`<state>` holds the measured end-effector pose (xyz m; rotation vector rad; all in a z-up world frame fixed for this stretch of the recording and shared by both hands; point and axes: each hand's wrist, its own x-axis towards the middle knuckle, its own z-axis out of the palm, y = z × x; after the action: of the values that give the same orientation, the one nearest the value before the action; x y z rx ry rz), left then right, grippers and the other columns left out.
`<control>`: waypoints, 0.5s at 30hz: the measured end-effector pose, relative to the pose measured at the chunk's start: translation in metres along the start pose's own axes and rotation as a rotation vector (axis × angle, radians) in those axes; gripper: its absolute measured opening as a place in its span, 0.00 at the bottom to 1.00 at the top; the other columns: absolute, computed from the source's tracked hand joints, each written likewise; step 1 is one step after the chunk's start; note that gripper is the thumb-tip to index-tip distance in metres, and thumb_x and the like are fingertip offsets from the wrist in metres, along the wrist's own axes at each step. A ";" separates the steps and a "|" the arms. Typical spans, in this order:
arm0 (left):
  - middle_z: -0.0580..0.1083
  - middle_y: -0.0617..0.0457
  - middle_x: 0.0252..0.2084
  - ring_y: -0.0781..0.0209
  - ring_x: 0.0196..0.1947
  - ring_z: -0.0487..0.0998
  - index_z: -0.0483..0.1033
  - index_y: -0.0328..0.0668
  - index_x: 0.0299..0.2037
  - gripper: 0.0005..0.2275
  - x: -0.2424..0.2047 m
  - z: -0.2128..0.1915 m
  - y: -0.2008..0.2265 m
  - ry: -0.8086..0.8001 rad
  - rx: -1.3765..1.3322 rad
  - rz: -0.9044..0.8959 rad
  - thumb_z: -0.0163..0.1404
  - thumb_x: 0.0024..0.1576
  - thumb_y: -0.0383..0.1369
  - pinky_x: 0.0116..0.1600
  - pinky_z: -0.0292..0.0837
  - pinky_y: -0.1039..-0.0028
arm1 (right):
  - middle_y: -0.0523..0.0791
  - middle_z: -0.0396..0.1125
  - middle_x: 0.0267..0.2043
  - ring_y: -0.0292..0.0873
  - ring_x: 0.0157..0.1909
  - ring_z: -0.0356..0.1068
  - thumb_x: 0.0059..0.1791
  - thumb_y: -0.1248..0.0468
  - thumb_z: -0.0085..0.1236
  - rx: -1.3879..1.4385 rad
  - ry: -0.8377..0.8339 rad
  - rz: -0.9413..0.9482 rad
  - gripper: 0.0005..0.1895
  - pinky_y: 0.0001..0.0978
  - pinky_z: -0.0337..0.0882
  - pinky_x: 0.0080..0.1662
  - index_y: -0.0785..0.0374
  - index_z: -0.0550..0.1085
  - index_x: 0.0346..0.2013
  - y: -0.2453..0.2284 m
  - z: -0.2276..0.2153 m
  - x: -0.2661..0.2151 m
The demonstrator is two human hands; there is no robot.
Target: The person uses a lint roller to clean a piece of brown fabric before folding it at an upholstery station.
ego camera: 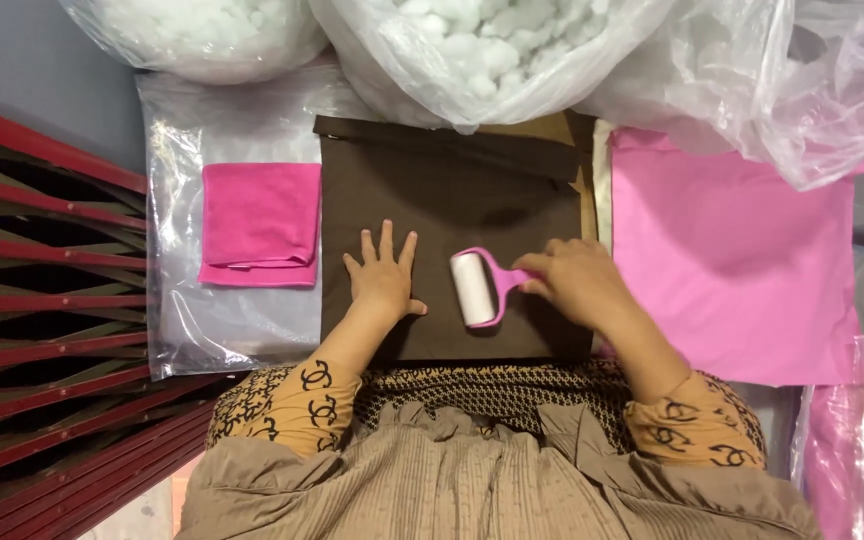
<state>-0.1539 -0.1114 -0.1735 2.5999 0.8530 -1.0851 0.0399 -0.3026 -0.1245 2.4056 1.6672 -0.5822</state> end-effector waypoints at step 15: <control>0.31 0.34 0.79 0.28 0.77 0.35 0.33 0.51 0.78 0.56 -0.007 -0.005 0.008 -0.032 0.005 -0.019 0.62 0.48 0.57 0.69 0.48 0.33 | 0.46 0.76 0.43 0.51 0.51 0.75 0.49 0.45 0.56 0.043 -0.077 -0.002 0.16 0.48 0.66 0.59 0.38 0.79 0.50 0.006 0.001 -0.023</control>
<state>-0.1499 -0.1186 -0.1653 2.5769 0.8702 -1.1316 0.0379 -0.3246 -0.1167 2.3788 1.6423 -0.7084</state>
